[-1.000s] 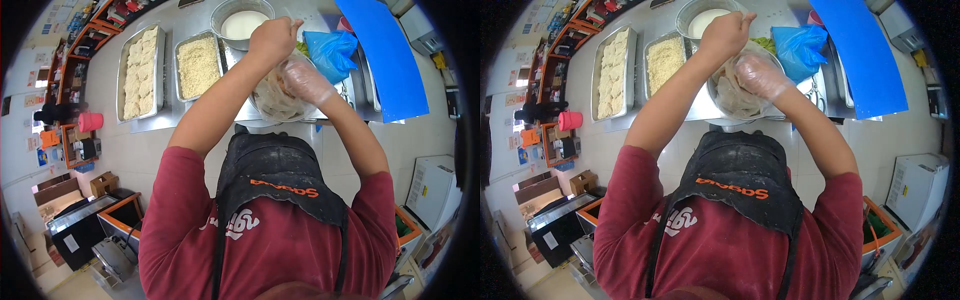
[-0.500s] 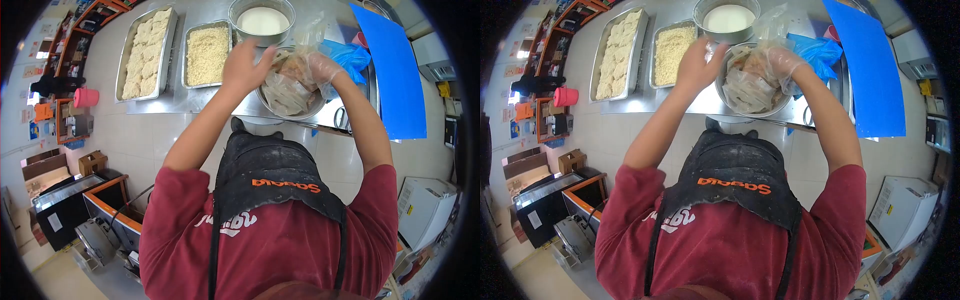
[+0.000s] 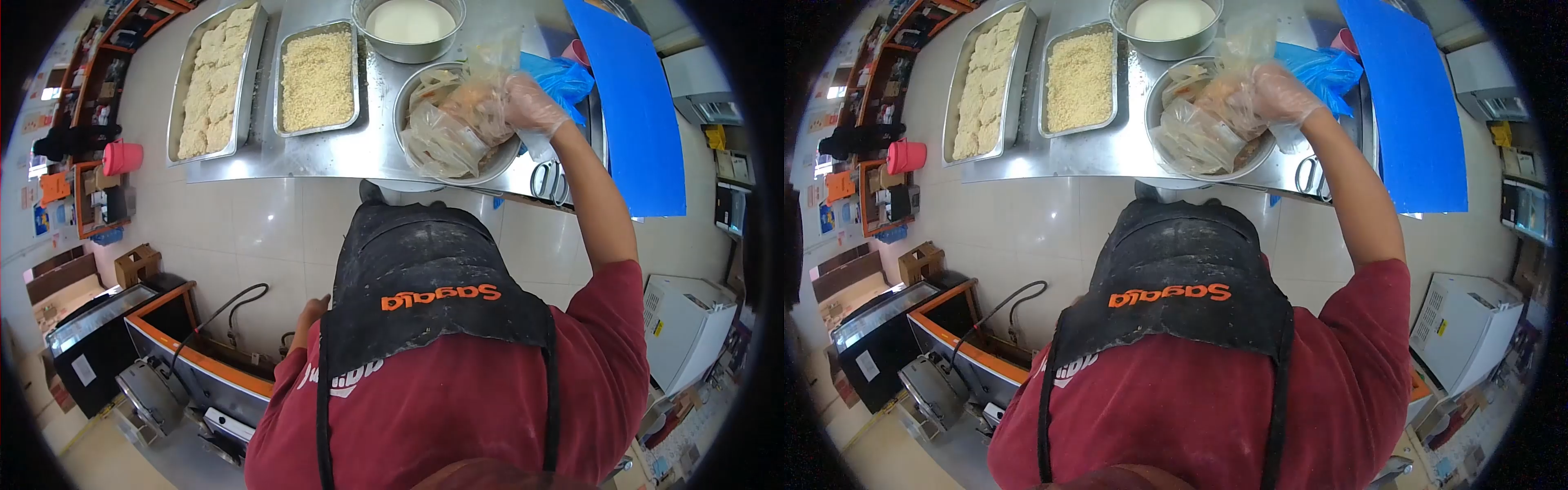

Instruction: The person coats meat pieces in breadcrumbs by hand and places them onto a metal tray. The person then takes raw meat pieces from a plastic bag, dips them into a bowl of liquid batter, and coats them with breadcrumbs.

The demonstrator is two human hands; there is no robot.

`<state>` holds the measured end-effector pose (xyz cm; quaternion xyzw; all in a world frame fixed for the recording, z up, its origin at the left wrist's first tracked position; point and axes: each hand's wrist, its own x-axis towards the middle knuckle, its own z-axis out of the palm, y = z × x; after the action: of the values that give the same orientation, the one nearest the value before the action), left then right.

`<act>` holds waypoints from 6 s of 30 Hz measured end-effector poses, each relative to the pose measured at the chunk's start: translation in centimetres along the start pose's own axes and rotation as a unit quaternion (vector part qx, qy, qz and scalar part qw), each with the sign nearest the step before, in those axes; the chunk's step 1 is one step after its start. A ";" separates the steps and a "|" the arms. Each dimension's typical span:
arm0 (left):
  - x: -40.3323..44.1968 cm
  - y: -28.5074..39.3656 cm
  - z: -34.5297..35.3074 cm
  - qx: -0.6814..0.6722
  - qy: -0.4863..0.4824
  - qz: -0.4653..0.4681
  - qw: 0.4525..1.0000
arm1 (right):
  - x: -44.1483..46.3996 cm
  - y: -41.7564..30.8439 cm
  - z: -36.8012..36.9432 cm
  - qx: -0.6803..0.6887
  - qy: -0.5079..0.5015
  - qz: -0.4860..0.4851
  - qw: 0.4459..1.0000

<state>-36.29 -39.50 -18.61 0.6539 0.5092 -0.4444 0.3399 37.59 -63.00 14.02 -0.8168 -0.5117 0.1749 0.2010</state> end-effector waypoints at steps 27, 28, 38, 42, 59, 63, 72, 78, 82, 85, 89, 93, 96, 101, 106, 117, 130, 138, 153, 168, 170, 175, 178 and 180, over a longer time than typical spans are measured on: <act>-5.9 14.6 -12.8 -0.171 -0.003 -0.017 0.985 | -1.6 -2.2 -2.4 0.384 0.210 0.161 0.885; -5.7 13.9 -12.7 -0.163 -0.007 -0.008 0.987 | -1.8 -2.9 -2.5 0.431 0.217 0.172 0.859; -7.8 14.5 -14.0 -0.151 -0.024 -0.036 0.988 | 0.1 -2.4 -1.2 0.331 0.120 0.289 0.890; -7.0 15.0 -16.0 -0.172 -0.030 -0.024 0.984 | -0.8 -6.6 -1.7 0.591 0.189 0.264 0.739; 3.3 12.5 -23.9 -0.171 -0.090 0.003 0.981 | -0.8 -2.2 2.6 0.317 0.196 0.356 0.857; 0.5 13.9 -25.1 -0.160 -0.058 0.048 0.984 | -0.3 -5.0 -0.3 0.034 0.056 0.424 0.903; -0.8 11.8 -23.4 -0.169 -0.062 0.120 0.976 | -2.9 -8.2 6.5 -0.328 0.439 0.150 0.823; -4.8 11.9 -23.4 -0.171 -0.060 0.270 0.946 | -1.6 -7.4 9.9 -0.279 0.354 0.084 0.889; -6.4 12.8 -24.5 -0.166 -0.051 0.331 0.928 | -0.9 -9.0 11.9 -0.301 0.210 0.139 0.920; -7.6 13.7 -25.0 -0.164 -0.039 0.380 0.910 | -0.6 -9.3 11.9 -0.255 0.225 0.142 0.930; -9.5 14.4 -25.7 -0.156 -0.017 0.448 0.880 | 0.3 -9.6 13.0 -0.269 0.255 0.148 0.917; -10.5 14.2 -25.5 -0.145 0.007 0.496 0.856 | 1.2 -11.5 8.4 -0.193 0.060 0.252 0.946; -8.3 12.4 -25.0 -0.145 -0.016 0.407 0.902 | 2.1 -7.8 4.8 -0.125 -0.022 0.249 0.960; -6.2 10.4 -24.4 -0.202 -0.063 0.298 0.931 | 2.2 -5.6 3.5 -0.042 -0.057 0.243 0.967; -5.3 9.9 -23.9 -0.252 -0.075 0.307 0.915 | 3.0 -7.3 7.5 -0.217 -0.046 0.316 0.922; -8.0 9.9 -23.1 -0.276 -0.039 0.336 0.900 | 3.0 -5.2 0.3 -0.143 -0.166 0.276 0.936; -11.9 11.9 -23.9 -0.280 -0.057 0.328 0.901 | 1.3 -6.9 -0.3 0.057 -0.101 0.271 0.956; 2.9 13.3 -24.4 -0.259 -0.182 0.098 0.943 | -1.1 -4.7 3.6 0.592 0.246 0.343 0.687; -10.2 33.2 -32.8 -0.454 -0.241 0.230 0.826 | -1.3 -6.4 5.5 0.512 0.279 0.378 0.719; -7.0 35.6 -29.4 -0.676 -0.116 0.279 0.672 | -2.3 -6.1 3.2 -0.029 0.137 0.241 0.960; -6.9 35.2 -29.2 -0.663 -0.100 0.259 0.695 | -2.2 -7.4 2.6 0.054 0.125 0.281 0.950; -9.1 35.6 -29.6 -0.686 -0.105 0.274 0.666 | -2.0 -10.8 -0.2 0.021 0.112 0.283 0.952; -9.1 38.0 -31.0 -0.684 -0.120 0.259 0.671 | -1.6 -12.2 -1.3 0.063 0.148 0.291 0.943; -8.6 38.7 -31.5 -0.682 -0.142 0.253 0.671 | -0.9 -15.1 -3.4 0.104 0.155 0.323 0.928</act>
<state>7.80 -24.09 0.86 0.2728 0.4306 0.0419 0.8593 27.39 -58.36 24.66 -0.9294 -0.1619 0.1534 0.2941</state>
